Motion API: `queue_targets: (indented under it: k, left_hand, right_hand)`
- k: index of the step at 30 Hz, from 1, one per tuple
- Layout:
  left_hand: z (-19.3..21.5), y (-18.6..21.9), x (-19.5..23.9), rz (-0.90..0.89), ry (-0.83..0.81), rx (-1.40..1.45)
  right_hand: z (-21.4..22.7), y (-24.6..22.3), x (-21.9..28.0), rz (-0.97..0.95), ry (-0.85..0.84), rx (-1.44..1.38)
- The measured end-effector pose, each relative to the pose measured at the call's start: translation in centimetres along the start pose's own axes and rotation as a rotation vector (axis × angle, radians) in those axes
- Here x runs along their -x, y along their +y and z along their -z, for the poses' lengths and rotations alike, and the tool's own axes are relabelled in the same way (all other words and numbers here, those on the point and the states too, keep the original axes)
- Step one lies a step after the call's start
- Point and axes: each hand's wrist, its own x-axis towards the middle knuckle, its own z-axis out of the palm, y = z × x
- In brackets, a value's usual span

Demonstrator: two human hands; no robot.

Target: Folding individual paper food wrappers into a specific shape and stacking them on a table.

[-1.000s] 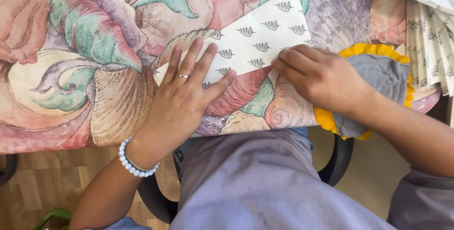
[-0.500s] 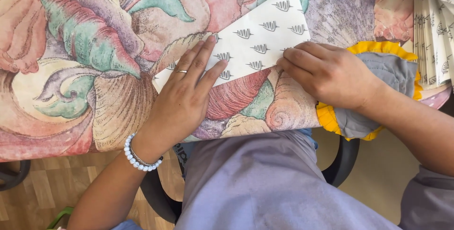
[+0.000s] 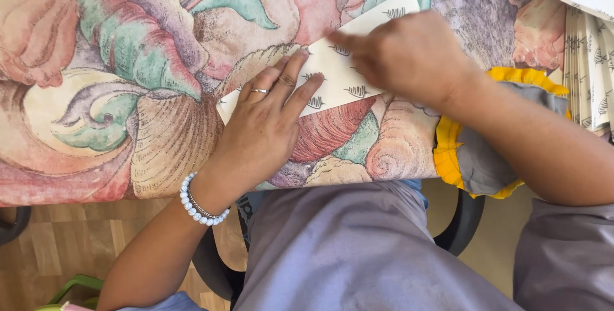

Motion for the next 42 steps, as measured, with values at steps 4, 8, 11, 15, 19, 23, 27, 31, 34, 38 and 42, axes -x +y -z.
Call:
queue_targets:
  k: [4,8,11,15,19,23,27,31,34,38,42]
  left_hand:
    - [0.2,-0.1,-0.1,-0.001,-0.018,0.015]
    - [0.6,0.0,-0.1,-0.021,-0.019,0.014]
    - [0.5,0.0,-0.2,-0.029,-0.012,0.004]
    - [0.5,0.1,-0.1,-0.040,0.006,0.016]
    - [0.7,0.2,0.0,-0.051,0.032,0.067]
    - [1.1,-0.3,0.9,-0.084,0.064,0.176]
    - [1.7,-1.6,2.8,-0.071,0.043,0.205]
    - [1.9,-1.7,3.5,-0.069,0.063,0.198]
    - [1.5,-1.3,3.5,-0.034,0.032,0.037]
    - [1.3,-1.5,3.6,-0.068,0.005,-0.004]
    - [1.3,-1.5,3.5,-0.107,-0.045,-0.145]
  right_hand:
    - [-0.4,4.8,2.3,-0.060,0.044,-0.125]
    - [-1.6,7.3,4.7,-0.160,0.093,-0.010]
    - [0.9,5.5,5.1,-0.165,0.146,0.010]
    - [5.5,0.0,4.6,0.185,0.281,-0.543]
    - [4.0,-2.0,6.2,0.172,0.171,-0.285]
    - [3.9,-1.9,6.4,0.178,0.181,-0.241]
    - [4.0,-1.7,6.4,0.185,0.152,-0.195]
    - [3.9,-1.9,6.2,0.197,0.151,-0.195]
    - [4.2,-2.4,5.8,0.213,0.105,-0.020]
    - [4.7,-2.9,5.7,0.220,-0.005,0.088]
    - [5.0,-3.1,5.8,0.233,-0.045,0.133]
